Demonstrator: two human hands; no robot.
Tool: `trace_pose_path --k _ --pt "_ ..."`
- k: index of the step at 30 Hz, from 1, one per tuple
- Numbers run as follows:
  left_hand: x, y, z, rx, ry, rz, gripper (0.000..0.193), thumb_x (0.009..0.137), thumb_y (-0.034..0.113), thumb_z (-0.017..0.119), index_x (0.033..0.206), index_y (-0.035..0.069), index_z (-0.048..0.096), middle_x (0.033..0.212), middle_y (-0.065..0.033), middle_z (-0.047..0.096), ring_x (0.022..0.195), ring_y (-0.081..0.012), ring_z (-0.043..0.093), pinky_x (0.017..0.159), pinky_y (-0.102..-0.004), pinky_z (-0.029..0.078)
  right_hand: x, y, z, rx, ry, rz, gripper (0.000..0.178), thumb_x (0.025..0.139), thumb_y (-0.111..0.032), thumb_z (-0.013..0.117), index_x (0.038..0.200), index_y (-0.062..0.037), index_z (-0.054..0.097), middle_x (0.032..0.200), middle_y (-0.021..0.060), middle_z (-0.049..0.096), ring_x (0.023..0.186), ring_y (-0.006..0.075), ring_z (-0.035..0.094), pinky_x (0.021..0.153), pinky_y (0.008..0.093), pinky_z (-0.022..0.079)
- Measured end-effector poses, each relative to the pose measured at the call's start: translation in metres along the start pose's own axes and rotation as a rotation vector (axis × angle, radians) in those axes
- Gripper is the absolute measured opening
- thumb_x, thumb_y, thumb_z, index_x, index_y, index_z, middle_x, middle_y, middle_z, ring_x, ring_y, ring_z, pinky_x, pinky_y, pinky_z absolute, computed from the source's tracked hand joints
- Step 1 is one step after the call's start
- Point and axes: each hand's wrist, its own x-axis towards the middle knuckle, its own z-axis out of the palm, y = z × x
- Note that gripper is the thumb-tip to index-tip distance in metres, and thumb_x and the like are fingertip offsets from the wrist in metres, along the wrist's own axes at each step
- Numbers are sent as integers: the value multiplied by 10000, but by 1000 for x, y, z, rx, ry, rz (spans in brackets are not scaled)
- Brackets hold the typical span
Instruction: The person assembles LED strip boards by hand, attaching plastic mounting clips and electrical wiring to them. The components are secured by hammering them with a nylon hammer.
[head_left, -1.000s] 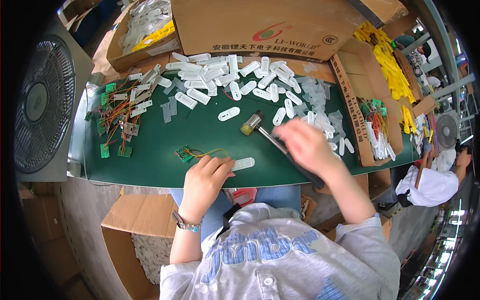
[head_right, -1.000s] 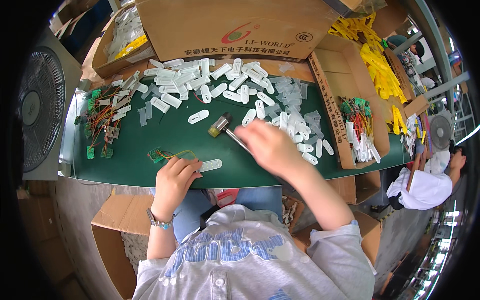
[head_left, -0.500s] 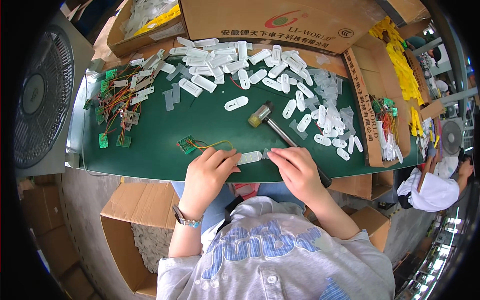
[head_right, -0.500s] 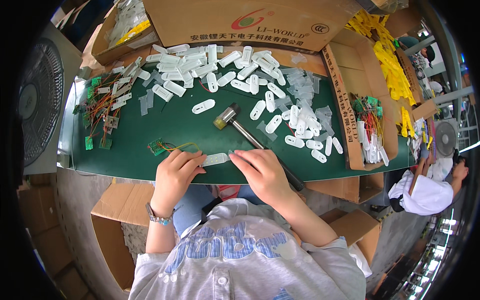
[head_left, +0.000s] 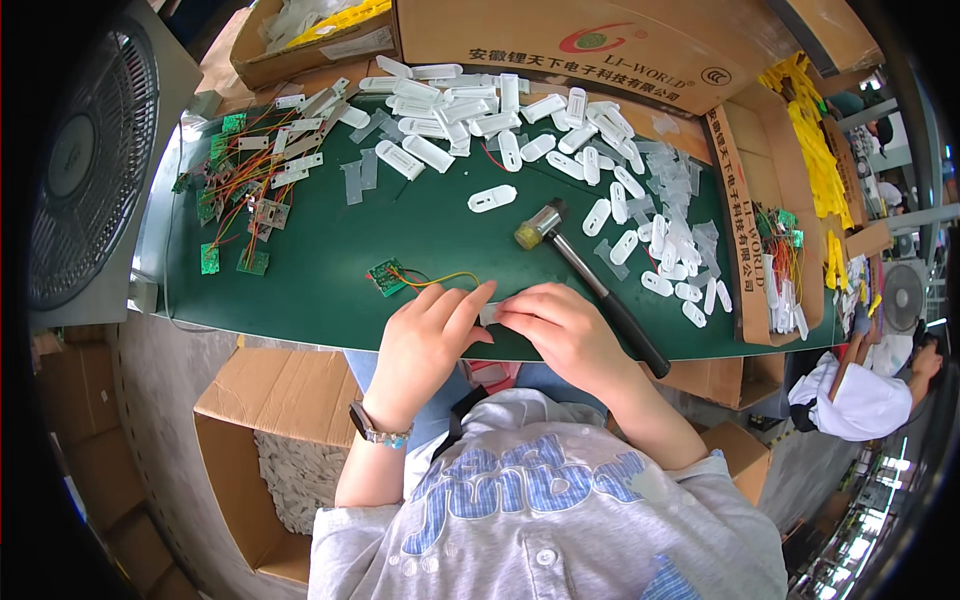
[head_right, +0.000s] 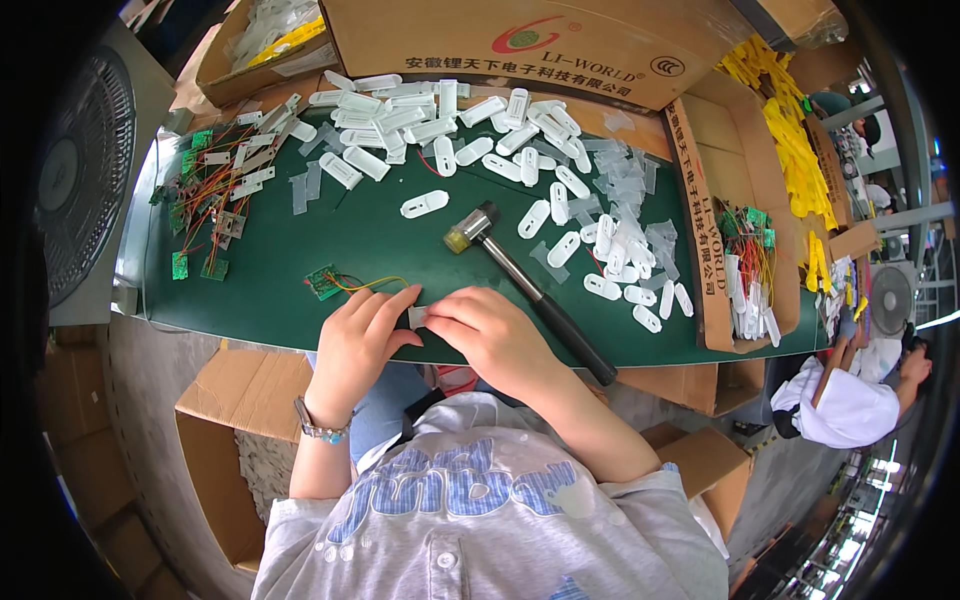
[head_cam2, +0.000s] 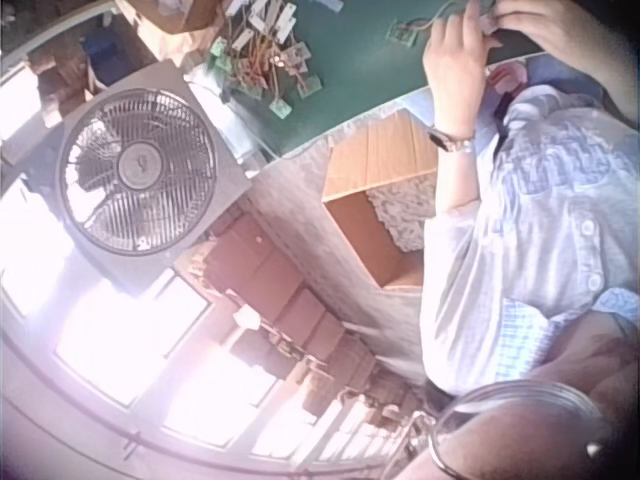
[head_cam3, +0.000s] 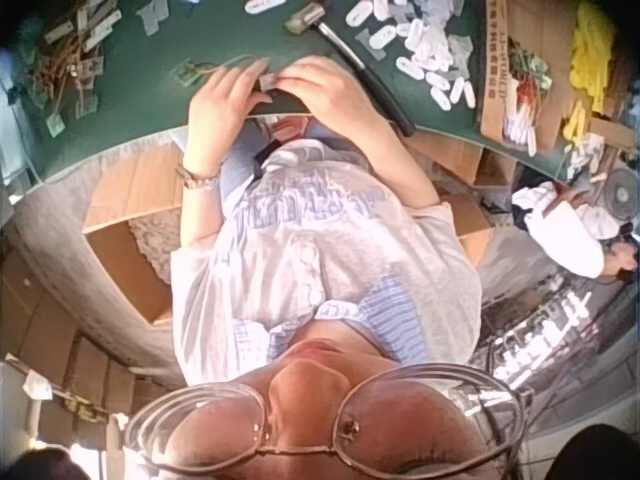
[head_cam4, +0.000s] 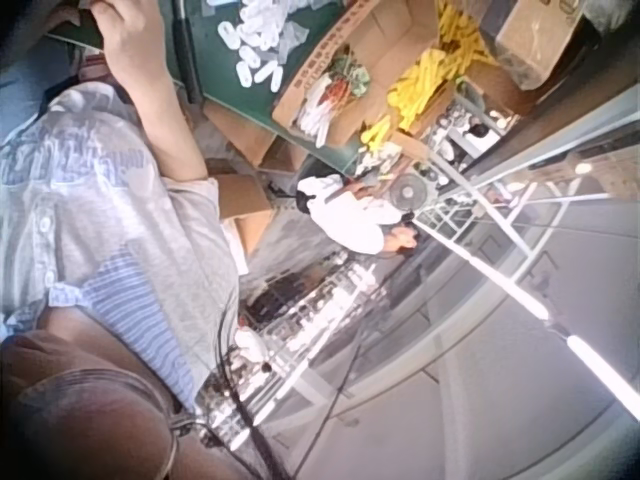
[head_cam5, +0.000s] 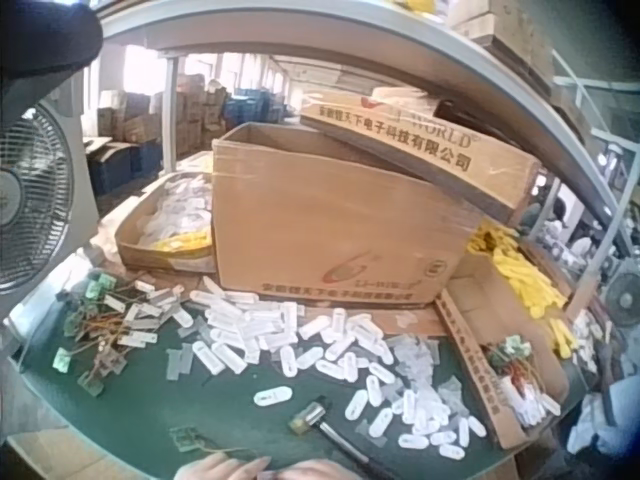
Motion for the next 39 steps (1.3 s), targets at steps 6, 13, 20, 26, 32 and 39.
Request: trace_pose_path --k 6,13,20,26,32,39 --pt "0 1 -1 23 -14 -4 526 686 151 792 1176 72 620 916 -57 644 803 -265 610 683 -381 520 3 -2 0 16 14 24 199 775 -62 669 965 -21 711 1029 55 661 979 235 634 797 343 549" --pt "-1 0 6 82 42 60 300 691 135 788 955 97 650 972 -16 667 830 -228 638 677 -365 540 5 1 -2 65 -27 63 165 775 -53 670 931 -18 712 1025 53 663 988 237 619 807 343 538" --pt "1 2 5 69 72 62 259 701 136 785 922 105 653 965 -9 668 808 -220 629 667 -357 539 1 -3 -13 -14 37 23 155 744 -36 721 898 -25 705 1010 58 656 961 264 612 794 373 526" --pt "0 1 4 64 63 62 242 725 140 773 926 103 642 944 -2 670 781 -218 608 663 -349 537 -43 -16 -72 -572 -138 516 474 725 -162 819 1126 -60 587 1019 106 605 971 315 568 855 411 478" --pt "1 1 4 85 81 83 240 736 150 765 931 96 636 935 -5 666 774 -215 599 659 -343 533 -66 -5 -87 -30 -259 673 237 891 -105 701 1044 -7 549 750 81 617 583 247 605 534 359 492" --pt "1 2 6 56 94 77 243 737 146 761 944 99 642 880 -11 634 783 -216 596 666 -350 536 -94 -46 -81 442 108 833 308 958 -54 613 1241 18 517 793 76 635 556 139 605 512 286 475"
